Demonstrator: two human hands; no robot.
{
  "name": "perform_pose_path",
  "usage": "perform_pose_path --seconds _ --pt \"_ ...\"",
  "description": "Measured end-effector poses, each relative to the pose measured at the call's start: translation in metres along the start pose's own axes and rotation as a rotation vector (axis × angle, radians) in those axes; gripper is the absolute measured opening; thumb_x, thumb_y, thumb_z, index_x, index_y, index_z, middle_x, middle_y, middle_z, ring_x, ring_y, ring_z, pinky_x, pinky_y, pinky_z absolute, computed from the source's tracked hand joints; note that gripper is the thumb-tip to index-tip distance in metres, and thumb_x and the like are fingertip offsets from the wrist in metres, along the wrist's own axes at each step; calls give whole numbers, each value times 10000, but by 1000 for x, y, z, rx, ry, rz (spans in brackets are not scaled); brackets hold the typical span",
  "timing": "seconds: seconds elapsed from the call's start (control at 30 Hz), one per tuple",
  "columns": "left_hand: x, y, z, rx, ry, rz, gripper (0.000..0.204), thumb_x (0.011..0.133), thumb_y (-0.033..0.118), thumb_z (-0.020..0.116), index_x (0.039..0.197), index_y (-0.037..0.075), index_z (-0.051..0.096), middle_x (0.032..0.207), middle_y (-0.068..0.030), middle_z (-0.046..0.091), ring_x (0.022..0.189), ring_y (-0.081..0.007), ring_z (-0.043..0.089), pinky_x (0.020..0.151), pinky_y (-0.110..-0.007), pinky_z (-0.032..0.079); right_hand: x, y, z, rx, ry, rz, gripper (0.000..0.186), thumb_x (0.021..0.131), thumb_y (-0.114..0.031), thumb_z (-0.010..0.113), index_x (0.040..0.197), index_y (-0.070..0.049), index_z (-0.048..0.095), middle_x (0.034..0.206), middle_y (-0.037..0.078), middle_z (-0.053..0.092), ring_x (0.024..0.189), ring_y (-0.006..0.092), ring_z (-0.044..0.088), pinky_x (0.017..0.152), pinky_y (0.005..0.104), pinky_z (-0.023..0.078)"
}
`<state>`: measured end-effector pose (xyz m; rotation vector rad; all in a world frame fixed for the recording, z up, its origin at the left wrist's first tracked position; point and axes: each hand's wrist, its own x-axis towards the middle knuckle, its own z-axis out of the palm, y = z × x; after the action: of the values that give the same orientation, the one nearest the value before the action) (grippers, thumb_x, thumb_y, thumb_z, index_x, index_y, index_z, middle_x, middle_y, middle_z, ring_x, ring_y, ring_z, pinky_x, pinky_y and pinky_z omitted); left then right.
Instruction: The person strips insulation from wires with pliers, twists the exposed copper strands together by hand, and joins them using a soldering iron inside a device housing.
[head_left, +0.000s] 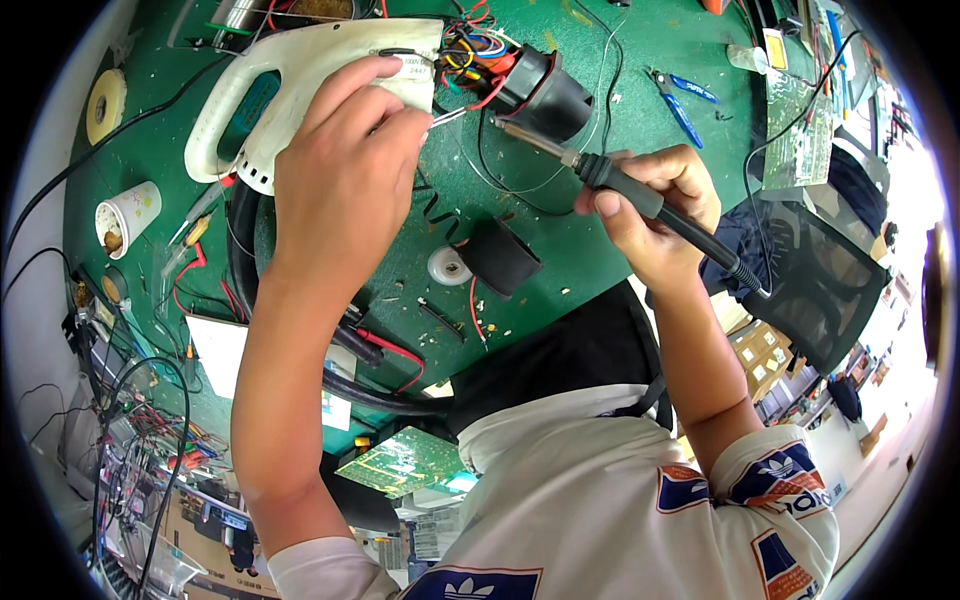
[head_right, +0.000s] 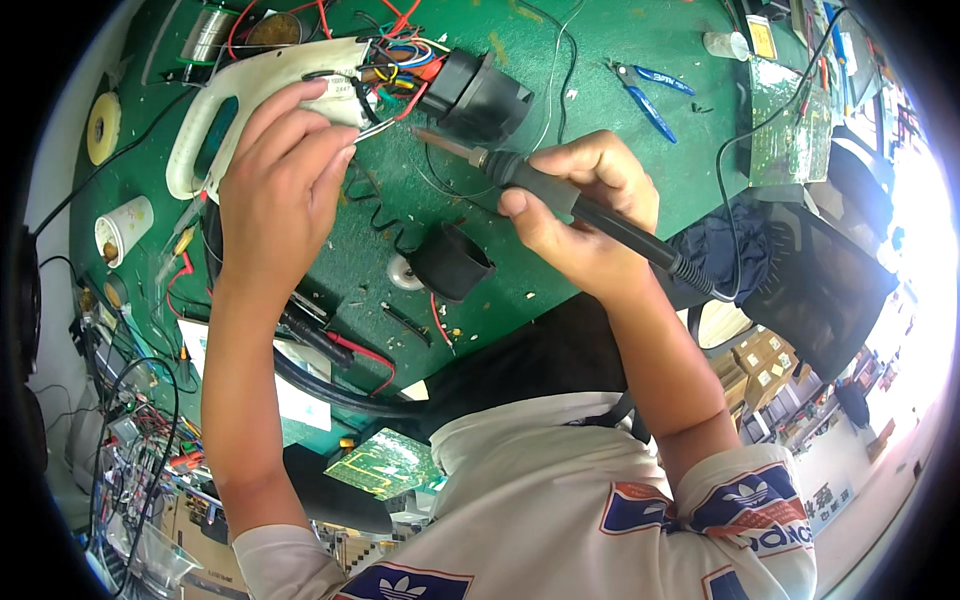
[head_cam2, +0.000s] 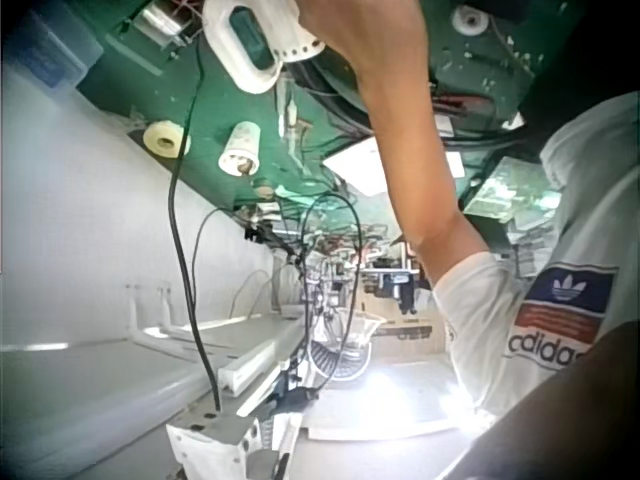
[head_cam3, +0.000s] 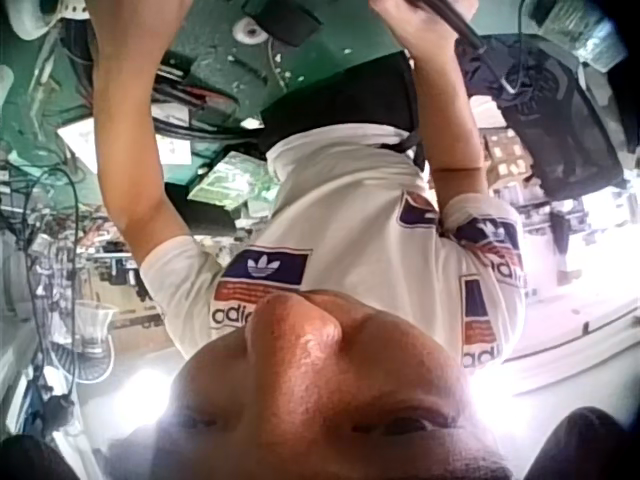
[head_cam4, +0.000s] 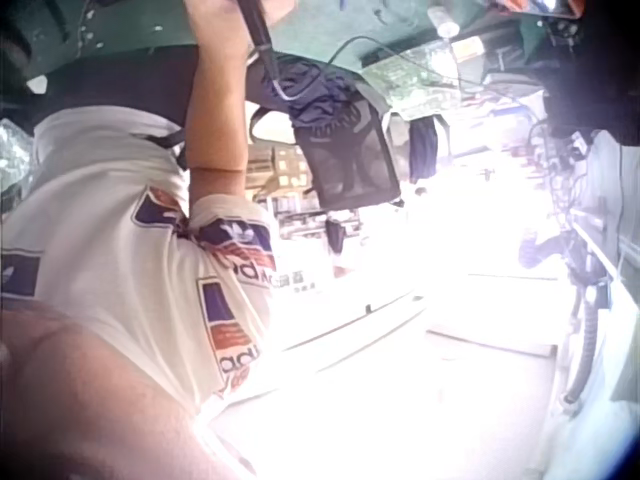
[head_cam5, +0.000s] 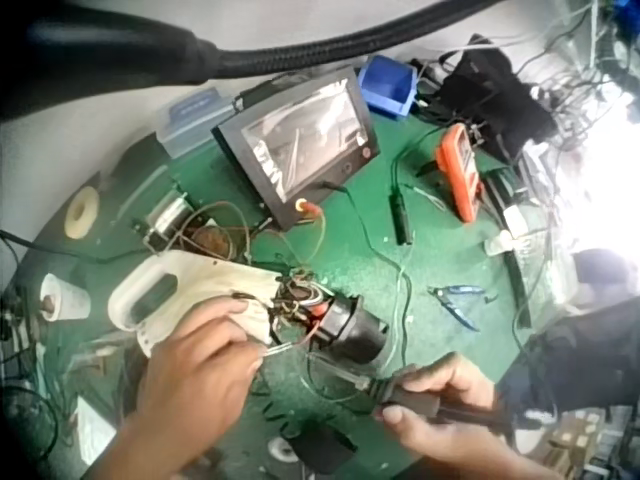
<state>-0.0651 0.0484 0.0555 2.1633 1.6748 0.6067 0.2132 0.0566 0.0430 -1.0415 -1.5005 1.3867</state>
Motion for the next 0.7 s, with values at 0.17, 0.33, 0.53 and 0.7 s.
perform_pose_path --seconds 0.17,0.33,0.53,0.7 --pt "0 -2 0 -5 -2 3 118 828 12 724 942 17 753 932 -105 683 1184 -313 641 916 -440 520 5 4 5 -41 40 -61 219 867 -67 808 923 -16 603 866 83 700 747 102 629 672 261 517" --pt "-1 -5 -2 22 4 13 105 834 26 723 934 17 753 943 -105 694 1184 -307 643 940 -429 516 4 2 11 32 110 71 188 921 -87 773 975 9 621 836 41 672 707 72 594 613 230 472" --pt "5 -1 -6 75 -26 48 114 844 36 727 952 34 761 973 -88 712 1194 -280 646 954 -417 517 14 11 7 210 66 110 238 912 -85 792 1062 24 643 851 71 689 711 109 642 626 251 513" --pt "6 -2 -8 80 -34 68 108 847 40 730 952 35 755 973 -91 713 1189 -282 648 949 -417 515 13 18 0 255 -38 119 245 899 -31 771 1101 30 647 903 89 722 790 139 693 711 270 567"
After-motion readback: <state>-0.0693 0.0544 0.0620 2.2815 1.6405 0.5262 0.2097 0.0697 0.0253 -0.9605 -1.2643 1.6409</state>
